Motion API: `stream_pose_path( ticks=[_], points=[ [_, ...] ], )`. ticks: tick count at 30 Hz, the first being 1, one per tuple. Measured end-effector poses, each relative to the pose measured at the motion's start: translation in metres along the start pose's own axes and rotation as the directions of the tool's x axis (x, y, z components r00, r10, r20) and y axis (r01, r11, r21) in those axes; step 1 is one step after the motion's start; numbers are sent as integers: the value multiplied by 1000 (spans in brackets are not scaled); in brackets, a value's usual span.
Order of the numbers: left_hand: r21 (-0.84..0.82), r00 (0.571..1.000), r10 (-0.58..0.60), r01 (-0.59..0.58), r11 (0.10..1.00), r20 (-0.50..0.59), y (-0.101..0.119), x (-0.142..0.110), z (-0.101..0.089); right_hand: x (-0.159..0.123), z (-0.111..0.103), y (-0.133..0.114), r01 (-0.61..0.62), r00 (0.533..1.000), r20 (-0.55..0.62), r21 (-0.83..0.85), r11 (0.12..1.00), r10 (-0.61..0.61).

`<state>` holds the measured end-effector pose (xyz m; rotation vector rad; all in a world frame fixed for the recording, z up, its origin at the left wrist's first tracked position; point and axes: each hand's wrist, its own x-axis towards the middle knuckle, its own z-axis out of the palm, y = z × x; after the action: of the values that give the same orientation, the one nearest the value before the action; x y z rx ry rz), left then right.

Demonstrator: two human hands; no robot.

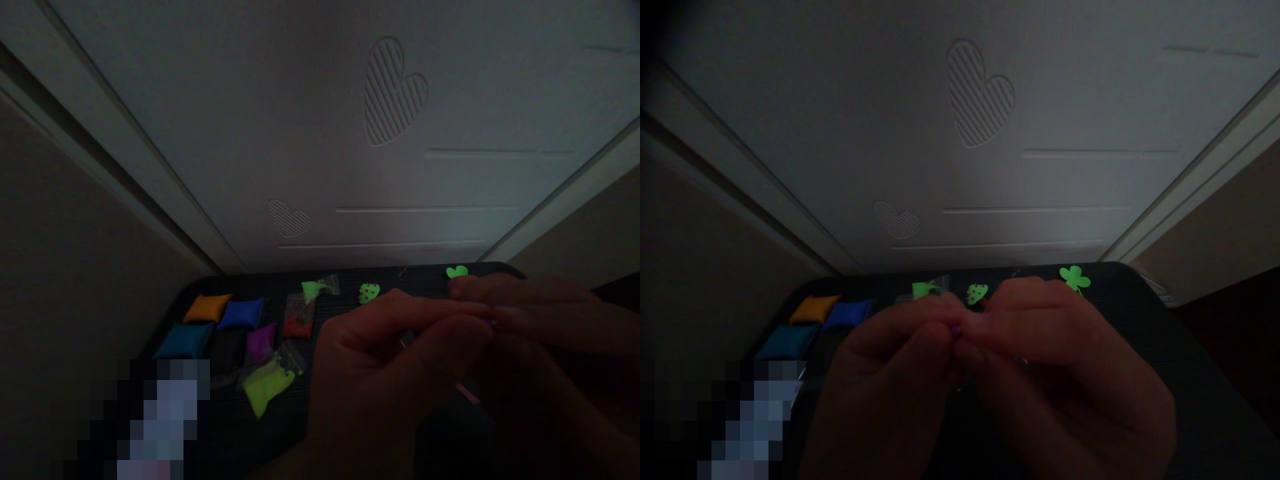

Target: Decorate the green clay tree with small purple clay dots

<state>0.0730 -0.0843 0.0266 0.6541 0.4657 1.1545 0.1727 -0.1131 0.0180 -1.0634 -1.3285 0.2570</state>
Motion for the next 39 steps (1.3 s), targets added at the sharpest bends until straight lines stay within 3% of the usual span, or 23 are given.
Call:
stream_pose_path(
  ticks=[5,11,16,22,27,32,34,37,38,39],
  points=[
    [-6,1000,5,-5,1000,-25,0,0,0,1,-2,1,43,999,4,-32,999,-42],
    [-101,996,-87,88,991,19,-1,-3,-2,-4,3,-7,-111,993,-60,-95,989,106],
    [-48,994,-112,112,993,6,-2,-2,-6,-5,5,-7,-69,998,-10,-103,992,68],
    [11,994,-89,88,996,58,-3,0,-9,-7,9,-11,-179,974,-155,-96,979,163],
    [-21,995,-93,93,995,-24,-4,-1,-4,-6,4,-9,-136,990,-59,-126,983,129],
    [19,1000,1,-1,1000,-22,-2,2,-8,-3,-2,-12,-239,952,-217,-76,968,218],
    [1,999,39,-39,999,-15,0,5,-12,-1,-11,-10,-258,953,-189,-110,960,235],
    [-51,998,60,-59,997,7,4,10,-18,-1,-31,5,-214,976,-12,-268,939,219],
    [-69,998,62,-61,996,10,5,12,-20,-4,-38,14,-172,968,113,-349,921,224],
    [-85,998,66,-65,994,11,6,13,-21,-8,-45,25,-153,918,267,-440,885,292]
  ],
)
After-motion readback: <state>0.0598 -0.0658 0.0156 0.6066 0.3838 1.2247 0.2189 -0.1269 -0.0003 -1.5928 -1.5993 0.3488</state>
